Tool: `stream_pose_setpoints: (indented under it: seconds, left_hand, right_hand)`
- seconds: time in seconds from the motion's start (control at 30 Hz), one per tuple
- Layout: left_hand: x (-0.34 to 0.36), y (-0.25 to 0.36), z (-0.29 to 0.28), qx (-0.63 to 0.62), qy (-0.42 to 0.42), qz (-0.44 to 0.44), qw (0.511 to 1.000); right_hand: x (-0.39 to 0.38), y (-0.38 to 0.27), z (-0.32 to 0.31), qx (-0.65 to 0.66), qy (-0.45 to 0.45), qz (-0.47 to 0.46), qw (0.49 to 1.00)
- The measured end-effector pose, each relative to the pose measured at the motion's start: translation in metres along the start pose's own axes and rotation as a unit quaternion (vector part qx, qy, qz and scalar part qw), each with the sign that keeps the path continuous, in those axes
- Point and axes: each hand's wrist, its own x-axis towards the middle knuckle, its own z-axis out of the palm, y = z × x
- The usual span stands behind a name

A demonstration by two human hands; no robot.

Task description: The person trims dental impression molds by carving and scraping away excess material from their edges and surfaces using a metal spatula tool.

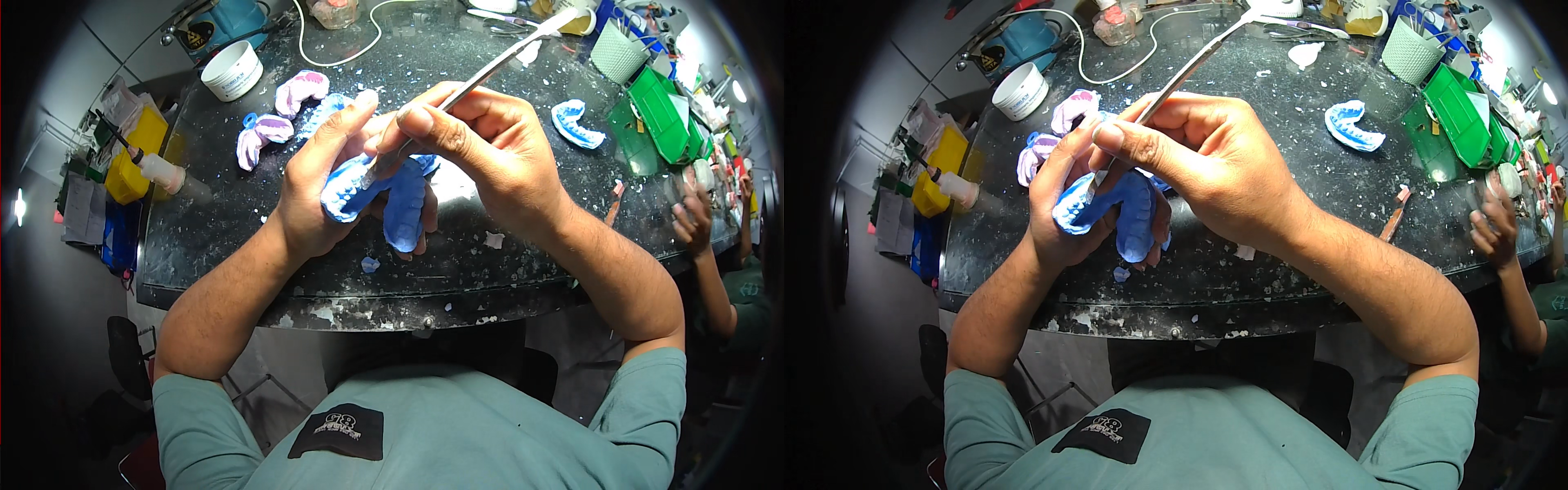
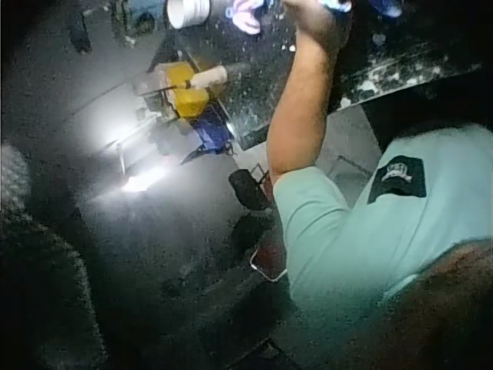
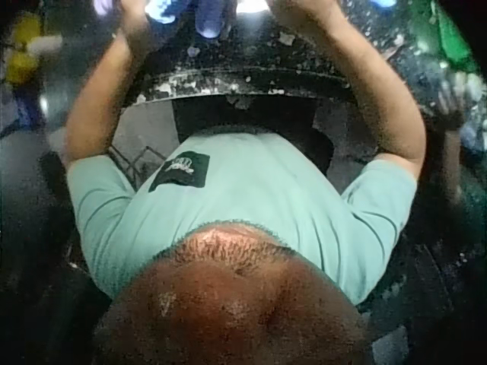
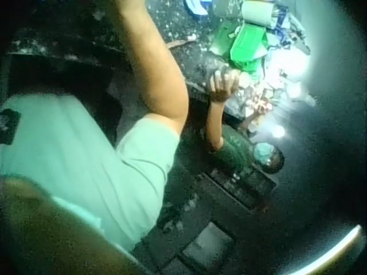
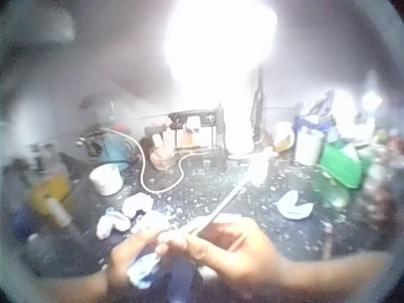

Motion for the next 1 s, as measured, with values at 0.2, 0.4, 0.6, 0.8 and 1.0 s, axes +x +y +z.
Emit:
stream_pose_setpoints:
  seconds: [0.2, 0.4, 0.6, 0.8, 1.0]
  left_hand:
    - [0.0, 0.0015, -0.0026, -0.143, -0.02, -0.054, 0.988]
    - [0.0013, -0.0026, -0.0034, -0.226, -0.024, -0.067, 0.971]
    - [0.0007, -0.0024, -0.0044, -0.241, -0.026, -0.067, 0.968]
    - [0.0021, -0.0013, -0.0026, -0.21, 0.0, -0.059, 0.976]
    - [0.0007, -0.0028, -0.0042, -0.201, 0.003, -0.055, 0.978]
  right_hand:
    - [0.002, -0.0011, -0.0005, 0.011, -0.019, 0.003, 1.0]
    - [0.0024, -0.0039, -0.0025, 0.034, -0.002, -0.051, 0.998]
    - [-0.0024, -0.0064, 0.0033, -0.07, -0.007, -0.082, 0.994]
    - [-0.0047, -0.0087, -0.0001, -0.111, -0.009, -0.053, 0.992]
    - [-0.0042, -0.0052, 0.0015, -0.102, -0.007, -0.061, 0.993]
